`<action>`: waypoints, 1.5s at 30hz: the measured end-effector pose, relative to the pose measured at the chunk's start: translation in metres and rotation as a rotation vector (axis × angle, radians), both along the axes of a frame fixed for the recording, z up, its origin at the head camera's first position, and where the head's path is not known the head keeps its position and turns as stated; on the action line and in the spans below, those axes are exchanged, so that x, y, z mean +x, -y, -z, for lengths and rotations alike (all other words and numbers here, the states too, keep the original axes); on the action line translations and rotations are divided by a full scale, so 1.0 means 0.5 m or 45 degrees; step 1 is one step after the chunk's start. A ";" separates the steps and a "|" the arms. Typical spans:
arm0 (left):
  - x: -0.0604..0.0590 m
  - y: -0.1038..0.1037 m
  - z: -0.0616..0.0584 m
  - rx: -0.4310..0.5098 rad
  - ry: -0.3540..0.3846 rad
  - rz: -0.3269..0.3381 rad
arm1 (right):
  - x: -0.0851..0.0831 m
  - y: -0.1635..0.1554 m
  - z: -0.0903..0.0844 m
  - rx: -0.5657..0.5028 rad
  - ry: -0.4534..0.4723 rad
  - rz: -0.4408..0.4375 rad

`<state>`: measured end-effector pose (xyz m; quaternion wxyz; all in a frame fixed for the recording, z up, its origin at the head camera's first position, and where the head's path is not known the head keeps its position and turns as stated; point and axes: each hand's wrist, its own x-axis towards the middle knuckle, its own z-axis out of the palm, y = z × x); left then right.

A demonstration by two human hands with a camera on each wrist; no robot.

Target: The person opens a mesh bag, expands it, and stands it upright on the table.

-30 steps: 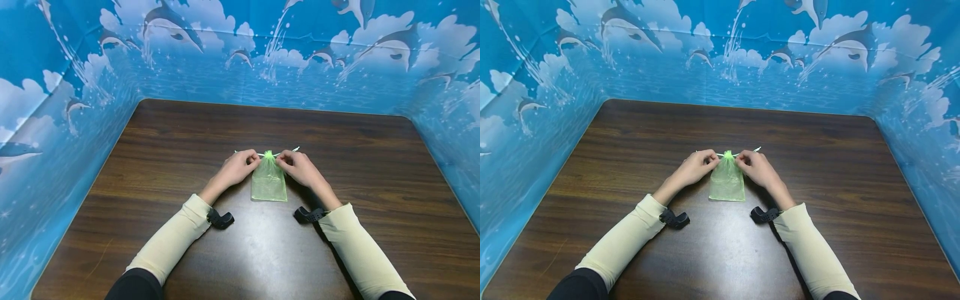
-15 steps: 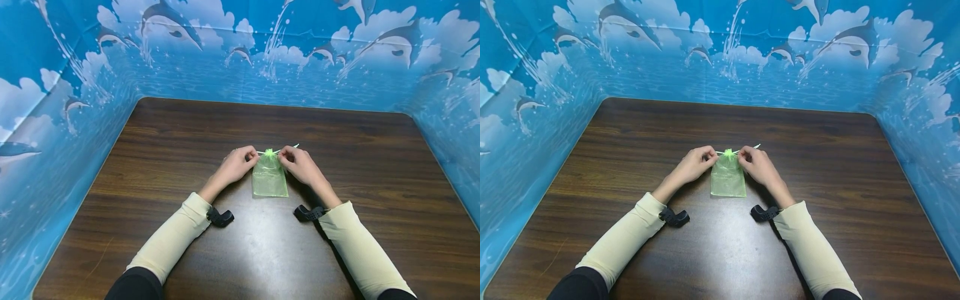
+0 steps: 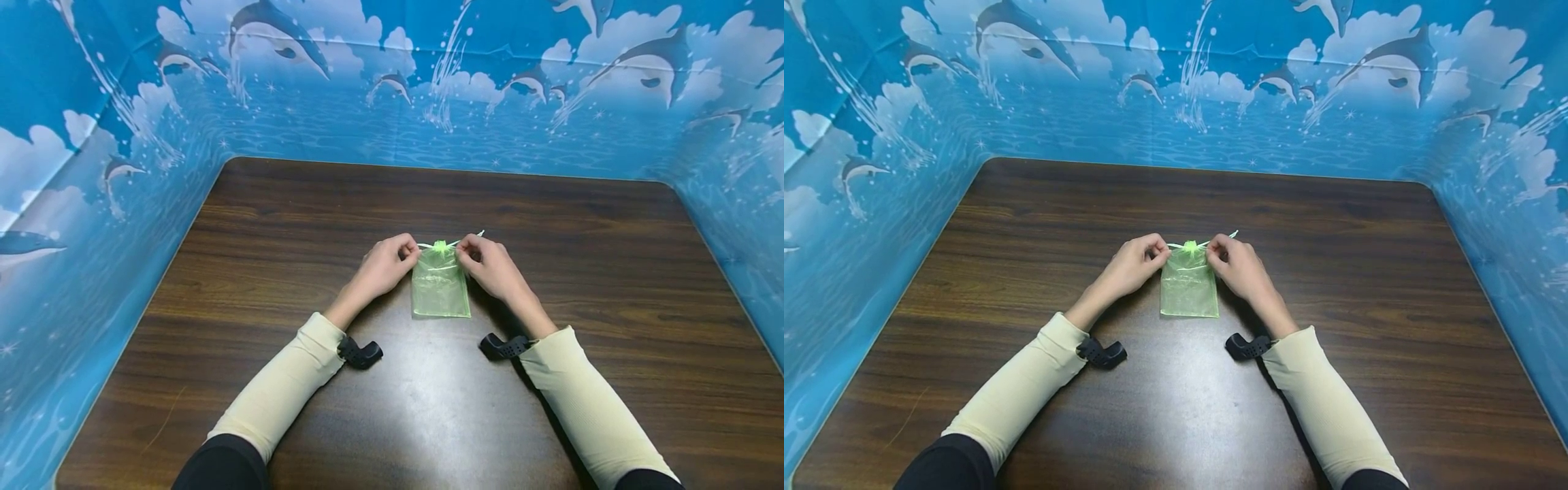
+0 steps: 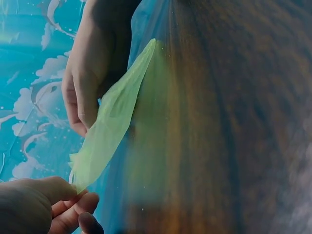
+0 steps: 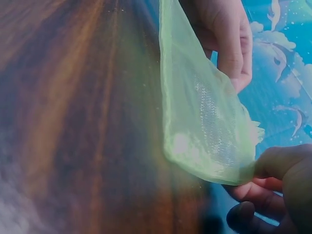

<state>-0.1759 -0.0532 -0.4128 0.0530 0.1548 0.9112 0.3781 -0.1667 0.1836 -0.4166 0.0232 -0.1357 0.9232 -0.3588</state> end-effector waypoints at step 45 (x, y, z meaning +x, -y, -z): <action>-0.002 0.002 0.005 0.215 -0.066 -0.001 | 0.007 0.014 0.001 -0.041 -0.057 0.060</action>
